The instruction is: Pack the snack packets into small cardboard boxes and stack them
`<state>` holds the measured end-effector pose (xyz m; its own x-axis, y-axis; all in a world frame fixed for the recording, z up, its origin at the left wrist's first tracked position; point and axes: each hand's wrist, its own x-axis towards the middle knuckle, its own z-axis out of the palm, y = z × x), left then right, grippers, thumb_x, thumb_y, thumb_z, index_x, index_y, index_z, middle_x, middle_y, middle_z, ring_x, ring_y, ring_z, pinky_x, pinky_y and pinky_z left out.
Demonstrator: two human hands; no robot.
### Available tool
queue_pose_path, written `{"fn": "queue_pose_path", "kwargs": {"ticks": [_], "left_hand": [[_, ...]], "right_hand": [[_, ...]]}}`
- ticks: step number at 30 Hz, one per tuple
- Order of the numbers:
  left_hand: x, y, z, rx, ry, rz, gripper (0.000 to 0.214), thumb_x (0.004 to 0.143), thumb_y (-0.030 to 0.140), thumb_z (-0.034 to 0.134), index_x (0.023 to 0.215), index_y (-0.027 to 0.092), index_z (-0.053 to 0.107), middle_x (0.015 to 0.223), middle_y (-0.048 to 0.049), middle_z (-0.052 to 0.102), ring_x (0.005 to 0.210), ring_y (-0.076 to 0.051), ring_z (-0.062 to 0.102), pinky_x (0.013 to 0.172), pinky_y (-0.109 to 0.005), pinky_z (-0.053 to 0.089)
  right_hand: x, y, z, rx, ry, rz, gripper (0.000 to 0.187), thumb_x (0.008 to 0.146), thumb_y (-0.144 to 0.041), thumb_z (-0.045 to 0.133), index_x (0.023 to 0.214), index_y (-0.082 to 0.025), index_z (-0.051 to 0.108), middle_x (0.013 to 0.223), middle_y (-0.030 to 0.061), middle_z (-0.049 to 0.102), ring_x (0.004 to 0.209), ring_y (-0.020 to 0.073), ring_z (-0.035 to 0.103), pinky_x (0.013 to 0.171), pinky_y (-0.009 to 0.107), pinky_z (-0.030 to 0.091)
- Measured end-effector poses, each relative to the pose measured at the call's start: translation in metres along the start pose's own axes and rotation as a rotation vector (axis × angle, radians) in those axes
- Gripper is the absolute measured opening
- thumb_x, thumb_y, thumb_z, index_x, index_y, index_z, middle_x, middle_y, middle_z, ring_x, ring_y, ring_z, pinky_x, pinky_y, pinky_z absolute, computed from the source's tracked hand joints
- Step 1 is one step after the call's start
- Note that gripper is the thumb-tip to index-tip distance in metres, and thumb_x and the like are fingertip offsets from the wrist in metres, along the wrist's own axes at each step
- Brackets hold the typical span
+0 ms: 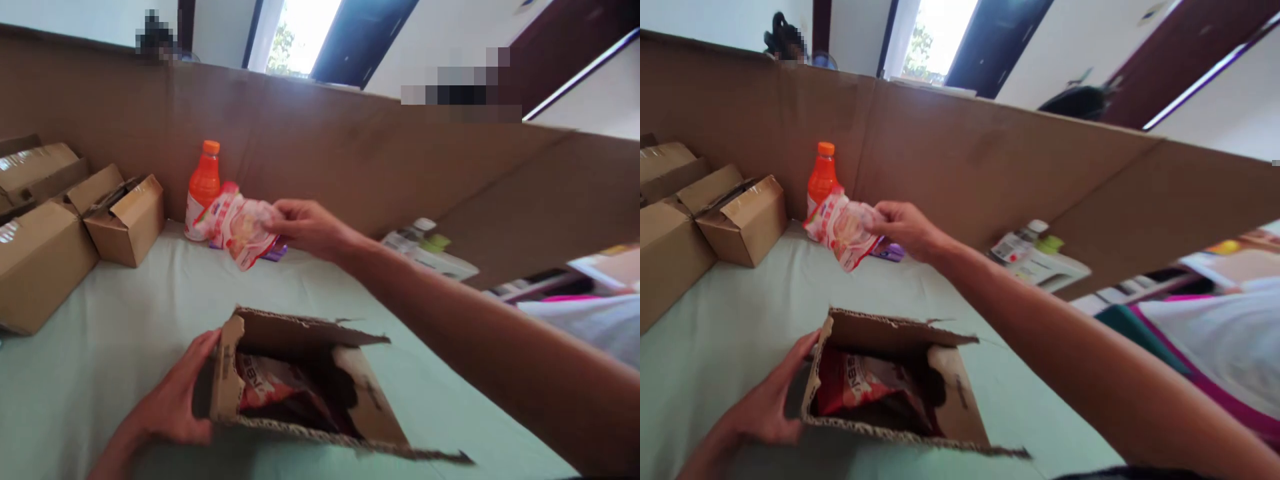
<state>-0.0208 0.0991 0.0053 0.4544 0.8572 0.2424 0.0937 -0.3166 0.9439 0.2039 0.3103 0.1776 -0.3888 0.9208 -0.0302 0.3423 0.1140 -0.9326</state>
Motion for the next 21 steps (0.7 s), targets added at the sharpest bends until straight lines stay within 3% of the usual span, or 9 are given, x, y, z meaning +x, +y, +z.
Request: {"fn": "queue_pose_path", "kwargs": {"ticks": [4, 7, 10, 13, 16, 21], "left_hand": [[0.004, 0.005, -0.003, -0.001, -0.023, -0.003, 0.107, 0.072, 0.029, 0.078, 0.158, 0.036, 0.015, 0.163, -0.0094, 0.026, 0.147, -0.040, 0.031, 0.122, -0.060, 0.024], [0.006, 0.007, -0.004, -0.004, -0.031, 0.019, 0.106, 0.073, 0.031, 0.078, 0.159, 0.034, 0.015, 0.164, -0.0098, 0.025, 0.147, -0.041, 0.031, 0.121, -0.059, 0.027], [0.006, 0.007, -0.005, -0.005, -0.036, 0.022, 0.107, 0.073, 0.033, 0.078, 0.159, 0.032, 0.014, 0.165, -0.0107, 0.024, 0.147, -0.041, 0.031, 0.119, -0.060, 0.030], [0.005, 0.005, -0.005, 0.015, -0.036, 0.017, 0.109, 0.073, 0.035, 0.079, 0.160, 0.032, 0.014, 0.166, -0.0112, 0.023, 0.146, -0.041, 0.032, 0.118, -0.060, 0.031], [0.004, 0.003, -0.006, 0.008, -0.041, 0.013, 0.111, 0.073, 0.038, 0.080, 0.160, 0.032, 0.013, 0.166, -0.0115, 0.021, 0.146, -0.041, 0.032, 0.118, -0.060, 0.031], [0.004, 0.005, -0.006, -0.005, -0.043, 0.000, 0.110, 0.073, 0.037, 0.080, 0.160, 0.034, 0.013, 0.165, -0.0110, 0.023, 0.146, -0.041, 0.033, 0.117, -0.060, 0.033]], "right_hand": [[-0.083, -0.025, -0.029, 0.221, 0.122, -0.342, 0.035, 0.070, -0.037, 0.089, 0.073, -0.022, 0.057, 0.072, -0.0064, 0.063, 0.059, 0.0077, 0.061, 0.056, 0.021, 0.054], [-0.141, -0.020, -0.032, 0.171, 0.227, -0.393, 0.033, 0.070, -0.043, 0.089, 0.072, -0.026, 0.061, 0.066, -0.0062, 0.065, 0.053, 0.0099, 0.062, 0.051, 0.022, 0.054], [-0.183, 0.004, -0.026, -0.020, 0.305, -0.389, 0.026, 0.078, -0.048, 0.083, 0.076, -0.027, 0.068, 0.063, -0.0019, 0.068, 0.051, 0.0143, 0.064, 0.049, 0.026, 0.056], [-0.206, 0.025, -0.022, -0.201, 0.282, -0.314, 0.026, 0.086, -0.050, 0.074, 0.084, -0.025, 0.074, 0.064, 0.0019, 0.070, 0.054, 0.0169, 0.068, 0.050, 0.026, 0.058], [-0.213, 0.029, -0.021, -0.225, 0.215, -0.220, 0.036, 0.085, -0.058, 0.070, 0.079, -0.023, 0.072, 0.060, 0.0025, 0.069, 0.053, 0.0173, 0.067, 0.052, 0.028, 0.058], [-0.210, 0.026, -0.024, -0.338, 0.288, -0.172, 0.045, 0.082, -0.067, 0.068, 0.076, -0.022, 0.071, 0.063, 0.0040, 0.072, 0.055, 0.0173, 0.067, 0.051, 0.026, 0.057]]}}
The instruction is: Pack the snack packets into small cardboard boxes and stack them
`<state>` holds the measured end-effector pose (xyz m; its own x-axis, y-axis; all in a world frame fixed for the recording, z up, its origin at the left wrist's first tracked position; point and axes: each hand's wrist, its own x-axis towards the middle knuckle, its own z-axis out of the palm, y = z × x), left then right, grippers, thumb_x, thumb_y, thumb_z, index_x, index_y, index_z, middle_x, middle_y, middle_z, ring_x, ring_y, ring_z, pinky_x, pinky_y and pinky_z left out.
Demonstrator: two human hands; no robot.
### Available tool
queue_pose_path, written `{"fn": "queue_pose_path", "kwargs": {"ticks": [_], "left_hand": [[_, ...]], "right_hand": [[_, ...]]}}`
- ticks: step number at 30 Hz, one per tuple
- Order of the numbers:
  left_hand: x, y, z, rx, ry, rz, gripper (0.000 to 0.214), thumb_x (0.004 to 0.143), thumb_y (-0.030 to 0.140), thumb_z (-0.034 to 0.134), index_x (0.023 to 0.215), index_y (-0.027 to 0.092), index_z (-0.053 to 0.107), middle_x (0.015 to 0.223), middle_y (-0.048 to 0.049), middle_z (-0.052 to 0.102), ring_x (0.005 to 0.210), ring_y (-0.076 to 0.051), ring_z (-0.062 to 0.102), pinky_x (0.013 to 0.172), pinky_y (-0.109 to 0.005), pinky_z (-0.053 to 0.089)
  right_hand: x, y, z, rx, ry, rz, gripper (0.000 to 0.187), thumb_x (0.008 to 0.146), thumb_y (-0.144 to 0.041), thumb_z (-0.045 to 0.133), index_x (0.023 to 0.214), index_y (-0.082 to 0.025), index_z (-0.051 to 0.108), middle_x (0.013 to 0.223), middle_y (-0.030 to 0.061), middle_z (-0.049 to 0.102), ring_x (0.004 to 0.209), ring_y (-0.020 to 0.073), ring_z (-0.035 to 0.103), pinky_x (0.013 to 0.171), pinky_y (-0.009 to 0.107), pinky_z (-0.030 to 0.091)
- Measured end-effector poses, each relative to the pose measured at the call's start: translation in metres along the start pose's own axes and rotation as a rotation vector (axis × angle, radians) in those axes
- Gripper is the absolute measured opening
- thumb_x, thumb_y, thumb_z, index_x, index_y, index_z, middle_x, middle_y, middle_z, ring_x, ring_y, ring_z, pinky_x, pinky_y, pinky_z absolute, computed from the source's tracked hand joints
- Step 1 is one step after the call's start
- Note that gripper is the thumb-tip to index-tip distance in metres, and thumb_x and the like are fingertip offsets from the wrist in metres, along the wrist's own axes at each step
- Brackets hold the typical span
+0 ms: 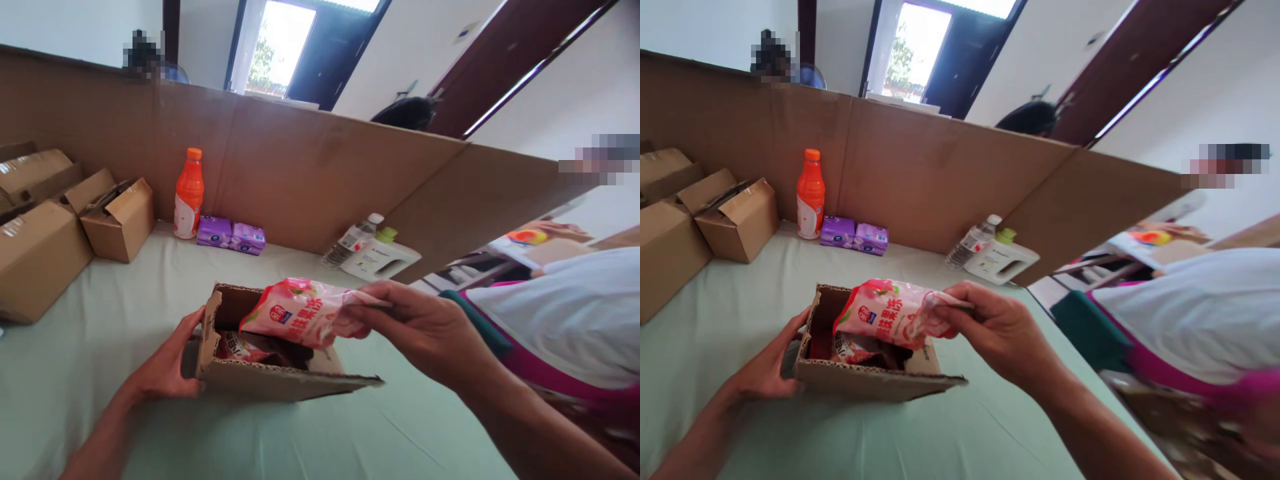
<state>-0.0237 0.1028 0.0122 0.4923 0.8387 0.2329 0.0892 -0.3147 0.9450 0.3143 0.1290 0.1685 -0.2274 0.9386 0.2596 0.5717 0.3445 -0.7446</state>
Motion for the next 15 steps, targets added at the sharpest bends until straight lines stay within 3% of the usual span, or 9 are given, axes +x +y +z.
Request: {"fn": "queue_pose_path", "kwargs": {"ticks": [3, 6, 12, 15], "left_hand": [[0.000, 0.001, 0.000, 0.006, -0.007, 0.003, 0.111, 0.072, 0.034, 0.080, 0.160, 0.034, 0.012, 0.164, -0.0109, 0.025, 0.145, -0.040, 0.035, 0.116, -0.060, 0.034], [-0.001, 0.002, -0.001, 0.034, -0.010, 0.016, 0.110, 0.072, 0.030, 0.080, 0.160, 0.034, 0.012, 0.164, -0.0111, 0.024, 0.145, -0.040, 0.035, 0.117, -0.059, 0.033], [0.000, 0.002, 0.000, 0.043, 0.001, 0.038, 0.108, 0.072, 0.027, 0.076, 0.159, 0.032, 0.013, 0.165, -0.0104, 0.022, 0.147, -0.040, 0.030, 0.119, -0.060, 0.029], [0.000, 0.002, 0.001, 0.031, 0.002, 0.044, 0.108, 0.071, 0.028, 0.077, 0.159, 0.034, 0.014, 0.164, -0.0093, 0.025, 0.146, -0.040, 0.031, 0.119, -0.060, 0.029]], "right_hand": [[0.001, -0.001, 0.004, -0.108, -0.102, -0.029, 0.043, 0.089, -0.061, 0.061, 0.077, -0.021, 0.071, 0.066, 0.0046, 0.073, 0.058, 0.0176, 0.068, 0.054, 0.026, 0.056], [0.002, -0.007, 0.016, -0.166, -0.311, -0.076, 0.035, 0.095, -0.048, 0.054, 0.080, -0.021, 0.068, 0.069, 0.0033, 0.073, 0.060, 0.0170, 0.067, 0.058, 0.026, 0.053], [0.016, -0.011, 0.053, -0.181, -0.625, -0.043, 0.025, 0.097, -0.032, 0.045, 0.081, -0.019, 0.060, 0.072, 0.0034, 0.070, 0.065, 0.0158, 0.066, 0.061, 0.025, 0.049], [0.024, -0.006, 0.063, -0.358, -0.721, -0.072, 0.025, 0.096, -0.022, 0.044, 0.077, -0.019, 0.060, 0.074, 0.0049, 0.070, 0.068, 0.0178, 0.065, 0.064, 0.028, 0.046]]}}
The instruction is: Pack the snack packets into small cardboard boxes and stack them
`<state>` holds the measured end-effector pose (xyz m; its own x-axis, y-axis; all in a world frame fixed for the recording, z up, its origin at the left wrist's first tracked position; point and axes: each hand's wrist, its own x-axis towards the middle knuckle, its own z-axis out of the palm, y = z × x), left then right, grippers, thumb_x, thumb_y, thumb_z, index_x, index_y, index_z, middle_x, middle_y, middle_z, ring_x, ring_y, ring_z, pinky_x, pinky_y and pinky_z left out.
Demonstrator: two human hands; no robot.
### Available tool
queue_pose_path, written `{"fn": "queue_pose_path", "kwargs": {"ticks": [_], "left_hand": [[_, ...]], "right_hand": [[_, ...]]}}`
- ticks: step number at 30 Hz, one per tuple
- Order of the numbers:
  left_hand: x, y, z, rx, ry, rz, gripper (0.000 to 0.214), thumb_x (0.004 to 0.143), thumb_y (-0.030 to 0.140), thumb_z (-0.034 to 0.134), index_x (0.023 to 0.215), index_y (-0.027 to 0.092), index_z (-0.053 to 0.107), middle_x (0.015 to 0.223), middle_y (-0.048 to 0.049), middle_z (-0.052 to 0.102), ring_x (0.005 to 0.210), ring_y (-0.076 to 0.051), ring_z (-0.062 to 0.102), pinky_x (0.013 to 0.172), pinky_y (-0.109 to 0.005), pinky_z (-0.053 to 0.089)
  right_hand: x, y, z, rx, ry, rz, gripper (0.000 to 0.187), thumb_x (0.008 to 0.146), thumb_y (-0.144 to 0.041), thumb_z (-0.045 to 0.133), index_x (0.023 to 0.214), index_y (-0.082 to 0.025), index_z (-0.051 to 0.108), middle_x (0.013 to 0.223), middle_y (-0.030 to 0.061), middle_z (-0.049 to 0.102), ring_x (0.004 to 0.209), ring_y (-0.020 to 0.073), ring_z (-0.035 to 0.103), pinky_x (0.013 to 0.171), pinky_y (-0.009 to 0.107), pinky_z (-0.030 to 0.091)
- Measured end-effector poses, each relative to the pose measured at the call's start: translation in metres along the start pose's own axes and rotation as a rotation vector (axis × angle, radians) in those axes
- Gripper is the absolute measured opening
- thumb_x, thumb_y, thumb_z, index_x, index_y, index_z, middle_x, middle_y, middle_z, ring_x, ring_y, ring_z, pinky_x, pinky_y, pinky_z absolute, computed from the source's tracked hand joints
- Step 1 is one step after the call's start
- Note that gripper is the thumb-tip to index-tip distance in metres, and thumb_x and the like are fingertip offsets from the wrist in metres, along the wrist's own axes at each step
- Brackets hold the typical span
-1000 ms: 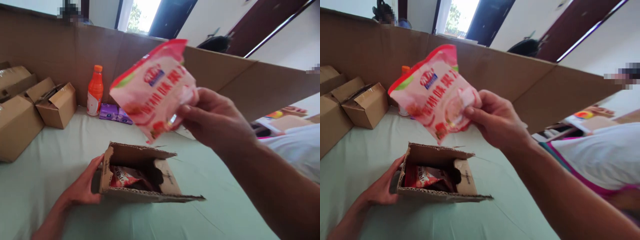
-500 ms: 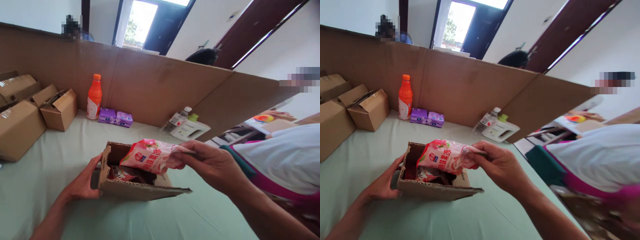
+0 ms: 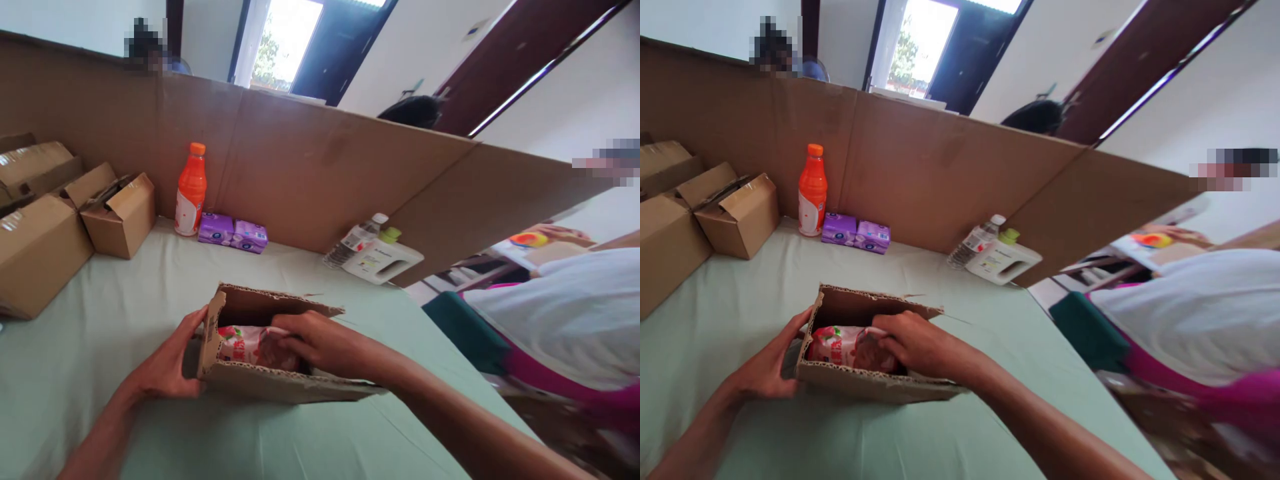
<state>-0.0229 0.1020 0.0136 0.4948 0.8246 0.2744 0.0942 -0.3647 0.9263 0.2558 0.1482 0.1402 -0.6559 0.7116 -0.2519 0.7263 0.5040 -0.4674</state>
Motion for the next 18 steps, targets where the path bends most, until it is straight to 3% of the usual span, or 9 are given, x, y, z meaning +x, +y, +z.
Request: {"fn": "queue_pose_path", "kwargs": {"ticks": [3, 8, 10, 15, 18], "left_hand": [[-0.001, -0.001, 0.000, -0.015, -0.002, -0.010, 0.110, 0.069, 0.027, 0.078, 0.159, 0.036, 0.015, 0.164, -0.0082, 0.026, 0.143, -0.040, 0.036, 0.118, -0.060, 0.031], [0.000, 0.003, -0.001, -0.018, -0.007, -0.034, 0.109, 0.071, 0.030, 0.079, 0.159, 0.034, 0.015, 0.165, -0.0090, 0.025, 0.145, -0.039, 0.034, 0.120, -0.058, 0.032], [0.000, 0.005, 0.000, 0.005, -0.002, -0.026, 0.107, 0.074, 0.032, 0.078, 0.159, 0.033, 0.014, 0.165, -0.0100, 0.025, 0.146, -0.039, 0.033, 0.120, -0.059, 0.031], [0.001, 0.007, 0.000, 0.042, 0.003, 0.009, 0.105, 0.076, 0.037, 0.079, 0.159, 0.031, 0.014, 0.164, -0.0118, 0.025, 0.146, -0.040, 0.033, 0.119, -0.059, 0.032], [0.001, 0.008, -0.001, 0.067, 0.005, 0.007, 0.105, 0.076, 0.033, 0.078, 0.159, 0.032, 0.014, 0.165, -0.0110, 0.025, 0.147, -0.040, 0.031, 0.120, -0.059, 0.030]], "right_hand": [[0.008, 0.002, -0.001, -0.177, -0.044, 0.022, 0.022, 0.091, -0.014, 0.048, 0.076, -0.019, 0.064, 0.080, 0.0062, 0.073, 0.073, 0.0196, 0.066, 0.066, 0.029, 0.044], [0.009, -0.003, -0.002, -0.264, -0.053, 0.044, 0.021, 0.088, -0.010, 0.050, 0.082, -0.018, 0.069, 0.085, 0.0066, 0.075, 0.079, 0.0212, 0.068, 0.068, 0.029, 0.044], [0.003, -0.005, 0.001, -0.318, 0.009, 0.042, 0.019, 0.091, -0.012, 0.051, 0.089, -0.018, 0.069, 0.087, 0.0067, 0.074, 0.080, 0.0210, 0.067, 0.067, 0.029, 0.044], [-0.018, -0.009, 0.006, -0.467, 0.363, -0.118, 0.027, 0.098, -0.015, 0.043, 0.093, -0.019, 0.070, 0.100, 0.0103, 0.070, 0.080, 0.0196, 0.063, 0.070, 0.030, 0.046], [-0.025, -0.017, 0.006, -0.469, 0.328, -0.251, 0.030, 0.097, -0.015, 0.044, 0.085, -0.020, 0.071, 0.092, 0.0094, 0.070, 0.076, 0.0198, 0.061, 0.070, 0.032, 0.047]]}}
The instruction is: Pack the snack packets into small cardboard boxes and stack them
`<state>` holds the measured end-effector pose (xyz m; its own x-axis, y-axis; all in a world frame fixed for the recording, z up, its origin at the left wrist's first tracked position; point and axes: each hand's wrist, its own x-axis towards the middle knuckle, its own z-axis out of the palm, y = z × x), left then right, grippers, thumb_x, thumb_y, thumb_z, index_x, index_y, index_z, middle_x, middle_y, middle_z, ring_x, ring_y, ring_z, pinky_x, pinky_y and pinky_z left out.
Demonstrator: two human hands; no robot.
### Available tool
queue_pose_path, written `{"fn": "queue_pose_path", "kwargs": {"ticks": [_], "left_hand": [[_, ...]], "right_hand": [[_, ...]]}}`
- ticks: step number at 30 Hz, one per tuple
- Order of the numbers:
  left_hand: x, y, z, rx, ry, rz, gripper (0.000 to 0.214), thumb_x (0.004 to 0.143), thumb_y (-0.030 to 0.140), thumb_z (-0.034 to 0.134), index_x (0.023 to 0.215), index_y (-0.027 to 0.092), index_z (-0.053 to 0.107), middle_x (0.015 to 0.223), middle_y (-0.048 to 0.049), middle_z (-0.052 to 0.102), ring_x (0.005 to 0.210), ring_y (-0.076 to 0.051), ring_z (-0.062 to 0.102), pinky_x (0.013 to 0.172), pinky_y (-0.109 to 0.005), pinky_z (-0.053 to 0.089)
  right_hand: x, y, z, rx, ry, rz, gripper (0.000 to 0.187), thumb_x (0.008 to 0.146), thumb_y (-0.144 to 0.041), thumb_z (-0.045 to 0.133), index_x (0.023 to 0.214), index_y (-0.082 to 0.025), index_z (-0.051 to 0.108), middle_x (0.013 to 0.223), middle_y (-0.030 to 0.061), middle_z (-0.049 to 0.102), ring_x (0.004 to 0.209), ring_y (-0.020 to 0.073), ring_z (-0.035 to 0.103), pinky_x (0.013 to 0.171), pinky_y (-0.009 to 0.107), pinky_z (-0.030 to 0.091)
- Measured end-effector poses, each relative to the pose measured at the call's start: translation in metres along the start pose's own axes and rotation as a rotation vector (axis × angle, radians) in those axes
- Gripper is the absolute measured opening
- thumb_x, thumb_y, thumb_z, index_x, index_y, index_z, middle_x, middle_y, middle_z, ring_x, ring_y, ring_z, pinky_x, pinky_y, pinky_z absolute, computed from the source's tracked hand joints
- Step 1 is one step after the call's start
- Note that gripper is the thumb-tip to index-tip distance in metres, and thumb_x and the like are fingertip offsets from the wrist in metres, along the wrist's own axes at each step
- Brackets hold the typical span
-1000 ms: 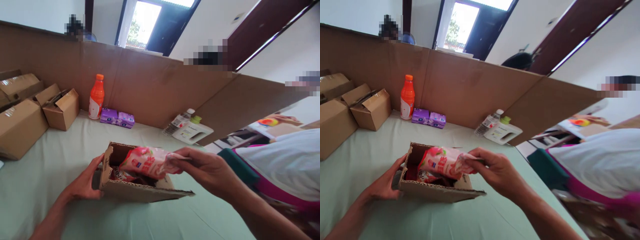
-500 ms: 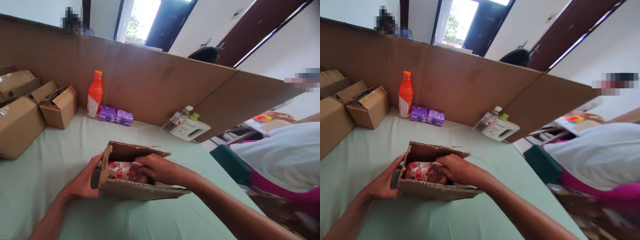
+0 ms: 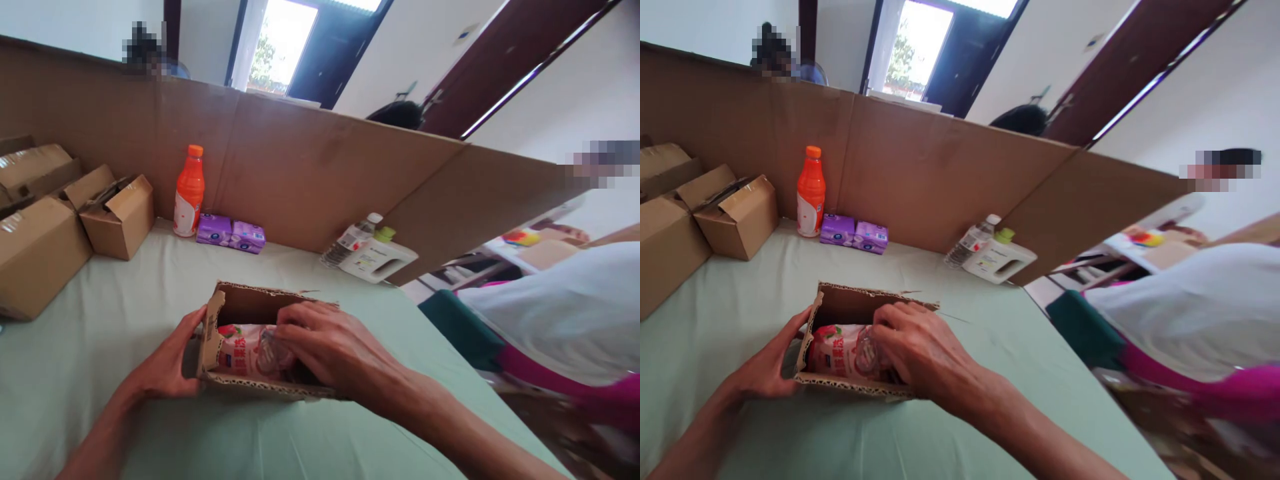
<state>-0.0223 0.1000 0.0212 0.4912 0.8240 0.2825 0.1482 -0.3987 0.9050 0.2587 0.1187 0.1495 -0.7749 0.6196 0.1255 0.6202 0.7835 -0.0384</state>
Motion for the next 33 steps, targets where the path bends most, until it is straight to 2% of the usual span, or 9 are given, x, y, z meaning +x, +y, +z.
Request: {"fn": "queue_pose_path", "kwargs": {"ticks": [3, 7, 11, 15, 20, 28, 33], "left_hand": [[0.000, 0.002, 0.000, 0.002, -0.005, -0.009, 0.106, 0.075, 0.031, 0.078, 0.159, 0.032, 0.014, 0.165, -0.0111, 0.024, 0.148, -0.040, 0.031, 0.121, -0.060, 0.029], [-0.001, 0.002, 0.000, -0.023, -0.004, -0.008, 0.106, 0.074, 0.032, 0.079, 0.159, 0.032, 0.015, 0.164, -0.0105, 0.026, 0.147, -0.040, 0.032, 0.120, -0.060, 0.030], [-0.002, -0.002, 0.000, -0.021, -0.007, -0.004, 0.107, 0.074, 0.034, 0.079, 0.159, 0.033, 0.014, 0.163, -0.0102, 0.027, 0.144, -0.040, 0.035, 0.119, -0.060, 0.031], [-0.002, -0.007, 0.001, -0.003, -0.007, 0.025, 0.110, 0.073, 0.031, 0.079, 0.160, 0.033, 0.012, 0.164, -0.0100, 0.026, 0.145, -0.039, 0.034, 0.119, -0.060, 0.031], [-0.002, -0.007, 0.002, -0.008, -0.012, 0.004, 0.110, 0.072, 0.031, 0.080, 0.159, 0.033, 0.012, 0.163, -0.0107, 0.028, 0.146, -0.039, 0.034, 0.119, -0.058, 0.031], [-0.002, -0.002, 0.000, 0.021, 0.002, -0.009, 0.108, 0.072, 0.034, 0.080, 0.158, 0.033, 0.015, 0.163, -0.0103, 0.028, 0.143, -0.039, 0.038, 0.118, -0.056, 0.034], [-0.003, -0.001, 0.001, 0.040, 0.000, -0.012, 0.109, 0.073, 0.039, 0.082, 0.158, 0.035, 0.015, 0.163, -0.0094, 0.029, 0.145, -0.039, 0.035, 0.120, -0.058, 0.031]], "right_hand": [[0.006, -0.007, -0.001, 0.114, -0.135, -0.043, 0.024, 0.093, -0.015, 0.052, 0.099, -0.022, 0.074, 0.106, 0.0093, 0.072, 0.087, 0.0213, 0.065, 0.078, 0.033, 0.049], [0.023, -0.005, 0.004, 0.227, -0.323, 0.035, 0.038, 0.091, -0.019, 0.059, 0.127, -0.019, 0.067, 0.135, 0.0134, 0.064, 0.115, 0.0280, 0.063, 0.094, 0.039, 0.050], [0.036, 0.004, 0.006, 0.353, -0.449, 0.044, 0.043, 0.087, -0.020, 0.061, 0.129, -0.018, 0.066, 0.130, 0.0130, 0.068, 0.111, 0.0281, 0.066, 0.093, 0.039, 0.051], [0.033, 0.004, 0.007, 0.405, -0.449, 0.053, 0.040, 0.085, -0.013, 0.058, 0.123, -0.018, 0.069, 0.128, 0.0112, 0.068, 0.112, 0.0260, 0.065, 0.096, 0.038, 0.050], [0.023, -0.008, 0.007, 0.364, -0.390, 0.101, 0.041, 0.092, -0.018, 0.056, 0.132, -0.014, 0.064, 0.141, 0.0153, 0.061, 0.128, 0.0283, 0.057, 0.109, 0.042, 0.044], [0.025, 0.001, 0.015, 0.474, -0.446, 0.111, 0.047, 0.085, -0.017, 0.064, 0.133, -0.018, 0.063, 0.136, 0.0119, 0.064, 0.120, 0.0271, 0.063, 0.105, 0.041, 0.049], [0.017, -0.004, 0.018, 0.411, -0.373, 0.102, 0.044, 0.092, -0.014, 0.056, 0.135, -0.017, 0.062, 0.144, 0.0124, 0.059, 0.130, 0.0268, 0.056, 0.112, 0.042, 0.043]]}}
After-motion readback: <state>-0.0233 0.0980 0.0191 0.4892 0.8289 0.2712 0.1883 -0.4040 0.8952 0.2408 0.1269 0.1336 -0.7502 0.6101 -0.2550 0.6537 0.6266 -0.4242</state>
